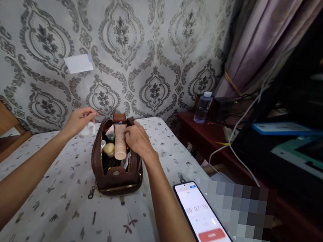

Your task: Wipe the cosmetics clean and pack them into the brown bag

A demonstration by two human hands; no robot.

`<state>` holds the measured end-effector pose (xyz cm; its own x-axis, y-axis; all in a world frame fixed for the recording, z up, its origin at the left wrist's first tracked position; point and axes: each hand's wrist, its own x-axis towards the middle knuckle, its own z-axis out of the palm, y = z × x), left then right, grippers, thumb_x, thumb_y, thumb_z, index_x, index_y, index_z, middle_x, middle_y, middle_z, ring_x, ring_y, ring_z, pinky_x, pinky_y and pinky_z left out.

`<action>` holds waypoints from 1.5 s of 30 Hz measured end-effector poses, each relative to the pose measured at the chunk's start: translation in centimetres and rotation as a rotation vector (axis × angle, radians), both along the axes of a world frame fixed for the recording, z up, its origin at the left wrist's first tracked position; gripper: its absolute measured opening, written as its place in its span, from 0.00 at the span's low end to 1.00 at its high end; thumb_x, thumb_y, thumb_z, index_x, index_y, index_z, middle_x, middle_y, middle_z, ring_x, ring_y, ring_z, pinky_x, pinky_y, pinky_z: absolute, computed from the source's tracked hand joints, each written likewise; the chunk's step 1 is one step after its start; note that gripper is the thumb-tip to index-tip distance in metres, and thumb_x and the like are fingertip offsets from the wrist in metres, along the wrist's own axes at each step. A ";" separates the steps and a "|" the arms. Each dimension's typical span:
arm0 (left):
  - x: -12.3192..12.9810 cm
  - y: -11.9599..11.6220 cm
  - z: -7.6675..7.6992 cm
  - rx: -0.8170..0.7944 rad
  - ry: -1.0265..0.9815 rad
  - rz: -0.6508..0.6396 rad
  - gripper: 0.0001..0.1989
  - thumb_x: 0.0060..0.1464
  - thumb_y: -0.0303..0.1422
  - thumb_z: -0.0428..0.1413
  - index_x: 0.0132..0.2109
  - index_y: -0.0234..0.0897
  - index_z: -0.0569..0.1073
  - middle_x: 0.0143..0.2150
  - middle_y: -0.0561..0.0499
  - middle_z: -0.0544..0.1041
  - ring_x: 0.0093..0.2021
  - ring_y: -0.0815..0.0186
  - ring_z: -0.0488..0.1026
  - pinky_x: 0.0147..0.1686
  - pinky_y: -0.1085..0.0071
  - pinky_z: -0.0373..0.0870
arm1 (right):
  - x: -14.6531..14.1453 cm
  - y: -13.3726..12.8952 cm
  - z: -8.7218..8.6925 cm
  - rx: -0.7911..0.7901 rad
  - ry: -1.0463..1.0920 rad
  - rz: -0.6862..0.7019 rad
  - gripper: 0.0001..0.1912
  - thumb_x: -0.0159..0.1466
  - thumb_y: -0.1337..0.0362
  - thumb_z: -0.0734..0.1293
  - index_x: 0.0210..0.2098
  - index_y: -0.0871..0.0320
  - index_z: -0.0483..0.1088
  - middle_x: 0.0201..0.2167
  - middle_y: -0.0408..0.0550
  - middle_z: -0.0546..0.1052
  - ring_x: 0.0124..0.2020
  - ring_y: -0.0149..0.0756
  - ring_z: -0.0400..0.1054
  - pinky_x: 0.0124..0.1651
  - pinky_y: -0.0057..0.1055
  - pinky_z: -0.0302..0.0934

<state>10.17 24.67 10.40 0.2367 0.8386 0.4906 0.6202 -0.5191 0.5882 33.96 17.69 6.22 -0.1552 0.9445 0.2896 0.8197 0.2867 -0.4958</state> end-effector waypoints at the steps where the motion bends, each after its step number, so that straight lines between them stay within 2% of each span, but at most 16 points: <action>1: -0.7 0.6 -0.8 -0.006 0.001 0.034 0.15 0.53 0.42 0.51 0.33 0.36 0.76 0.23 0.52 0.75 0.26 0.65 0.69 0.27 0.72 0.61 | 0.0 0.0 -0.1 0.000 0.004 -0.005 0.21 0.64 0.72 0.58 0.47 0.59 0.80 0.52 0.55 0.77 0.60 0.46 0.66 0.62 0.34 0.57; 3: -1.9 1.4 -2.5 -0.084 0.067 0.030 0.15 0.53 0.42 0.50 0.31 0.36 0.75 0.24 0.52 0.75 0.27 0.65 0.69 0.28 0.72 0.62 | -0.1 0.1 -0.2 0.005 0.002 -0.008 0.20 0.64 0.72 0.58 0.46 0.59 0.80 0.53 0.56 0.76 0.59 0.46 0.67 0.61 0.35 0.58; 5: -2.8 1.6 -4.2 -0.179 0.157 -0.027 0.15 0.51 0.43 0.51 0.29 0.36 0.74 0.24 0.52 0.75 0.28 0.64 0.70 0.29 0.72 0.64 | -0.1 0.2 -0.2 0.022 -0.014 0.003 0.19 0.64 0.72 0.59 0.45 0.59 0.80 0.51 0.56 0.77 0.59 0.46 0.67 0.60 0.35 0.58; 8: -3.1 1.2 -5.1 -0.214 0.217 -0.074 0.14 0.51 0.43 0.53 0.30 0.37 0.75 0.27 0.52 0.77 0.31 0.63 0.71 0.32 0.71 0.66 | -0.2 0.2 -0.1 0.029 -0.035 0.021 0.19 0.65 0.73 0.58 0.43 0.61 0.80 0.46 0.57 0.79 0.61 0.47 0.65 0.61 0.36 0.57; 10: -2.5 0.7 -4.3 -0.107 0.200 -0.043 0.15 0.56 0.43 0.50 0.34 0.37 0.75 0.31 0.51 0.79 0.34 0.62 0.72 0.37 0.70 0.67 | -0.2 0.1 0.0 0.010 -0.038 0.020 0.19 0.66 0.72 0.58 0.43 0.61 0.80 0.46 0.58 0.79 0.62 0.48 0.64 0.62 0.37 0.57; 12: -1.2 0.0 -2.7 0.058 0.206 0.002 0.18 0.61 0.43 0.46 0.35 0.37 0.74 0.33 0.50 0.78 0.37 0.62 0.72 0.40 0.68 0.66 | -0.3 0.0 0.1 -0.011 -0.036 0.012 0.18 0.66 0.70 0.59 0.45 0.61 0.80 0.49 0.59 0.78 0.61 0.49 0.65 0.61 0.38 0.57; 15: 1.6 -0.9 -0.2 0.219 0.475 -0.054 0.17 0.63 0.42 0.49 0.33 0.38 0.75 0.34 0.49 0.76 0.39 0.59 0.70 0.44 0.65 0.64 | -0.4 -0.2 0.1 -0.032 -0.041 -0.004 0.17 0.67 0.68 0.60 0.45 0.60 0.80 0.53 0.59 0.76 0.60 0.49 0.67 0.60 0.38 0.59; 17: 3.5 -1.5 0.7 0.218 0.694 -0.079 0.15 0.61 0.40 0.52 0.31 0.38 0.75 0.33 0.47 0.75 0.40 0.57 0.69 0.45 0.62 0.64 | -0.5 -0.4 0.2 -0.048 -0.053 -0.016 0.17 0.67 0.68 0.59 0.45 0.61 0.79 0.54 0.60 0.75 0.59 0.49 0.67 0.59 0.38 0.59; 19: 4.9 -1.9 1.0 0.177 0.846 -0.049 0.13 0.58 0.36 0.55 0.27 0.37 0.74 0.33 0.45 0.74 0.42 0.55 0.70 0.45 0.61 0.63 | -0.6 -0.5 0.4 -0.058 -0.068 -0.023 0.17 0.68 0.68 0.59 0.44 0.62 0.79 0.53 0.61 0.75 0.59 0.49 0.67 0.59 0.38 0.59; 24: 6.3 -2.9 1.3 0.181 0.975 0.072 0.14 0.57 0.27 0.52 0.24 0.36 0.72 0.37 0.40 0.76 0.49 0.49 0.70 0.44 0.58 0.63 | -0.9 -0.9 0.8 -0.065 -0.081 -0.040 0.17 0.68 0.68 0.58 0.44 0.62 0.79 0.54 0.60 0.74 0.59 0.48 0.66 0.59 0.36 0.58; 28: 5.7 -2.7 2.6 0.232 0.932 0.083 0.14 0.58 0.28 0.49 0.25 0.37 0.72 0.37 0.41 0.76 0.46 0.51 0.70 0.42 0.59 0.64 | -0.9 -0.9 0.8 -0.050 -0.075 -0.038 0.17 0.68 0.67 0.58 0.42 0.62 0.79 0.54 0.59 0.74 0.57 0.46 0.67 0.58 0.35 0.58; 32: 4.6 -2.2 5.2 0.286 0.768 0.090 0.12 0.58 0.28 0.49 0.27 0.37 0.70 0.36 0.45 0.74 0.38 0.58 0.69 0.40 0.62 0.65 | -0.7 -0.7 0.6 -0.036 -0.070 -0.042 0.17 0.69 0.67 0.58 0.39 0.62 0.78 0.50 0.58 0.75 0.53 0.44 0.68 0.56 0.33 0.58; 35: 4.3 -3.1 7.3 0.332 0.677 0.112 0.10 0.59 0.28 0.49 0.28 0.37 0.67 0.35 0.48 0.71 0.34 0.62 0.68 0.37 0.65 0.64 | -0.6 -0.6 0.6 -0.028 -0.075 -0.023 0.17 0.69 0.68 0.58 0.37 0.62 0.78 0.47 0.58 0.76 0.52 0.43 0.69 0.55 0.32 0.58; 37: 4.6 -4.5 8.1 0.408 0.626 0.116 0.10 0.61 0.29 0.48 0.30 0.37 0.67 0.36 0.49 0.70 0.36 0.63 0.68 0.40 0.66 0.64 | -0.4 -0.5 0.6 -0.015 -0.078 0.004 0.16 0.68 0.68 0.58 0.35 0.61 0.78 0.45 0.57 0.76 0.50 0.42 0.69 0.54 0.31 0.58; 40: 5.5 -6.9 7.6 0.507 0.553 0.086 0.11 0.64 0.30 0.46 0.34 0.36 0.68 0.41 0.48 0.70 0.40 0.63 0.69 0.43 0.67 0.66 | -0.2 -0.3 0.5 0.016 -0.066 0.032 0.16 0.68 0.69 0.58 0.35 0.61 0.78 0.43 0.56 0.76 0.48 0.41 0.70 0.52 0.32 0.58; 45: 6.8 -9.3 4.0 0.480 0.520 0.029 0.11 0.66 0.31 0.43 0.38 0.37 0.68 0.44 0.45 0.71 0.40 0.63 0.71 0.39 0.68 0.67 | 0.0 -0.2 0.3 0.045 -0.023 0.051 0.16 0.67 0.71 0.58 0.30 0.60 0.76 0.43 0.54 0.75 0.48 0.41 0.69 0.52 0.32 0.59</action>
<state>17.00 15.37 14.40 0.5221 0.5672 0.6370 0.7757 -0.6262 -0.0782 33.95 17.54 6.49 -0.2104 0.9212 0.3274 0.8145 0.3504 -0.4624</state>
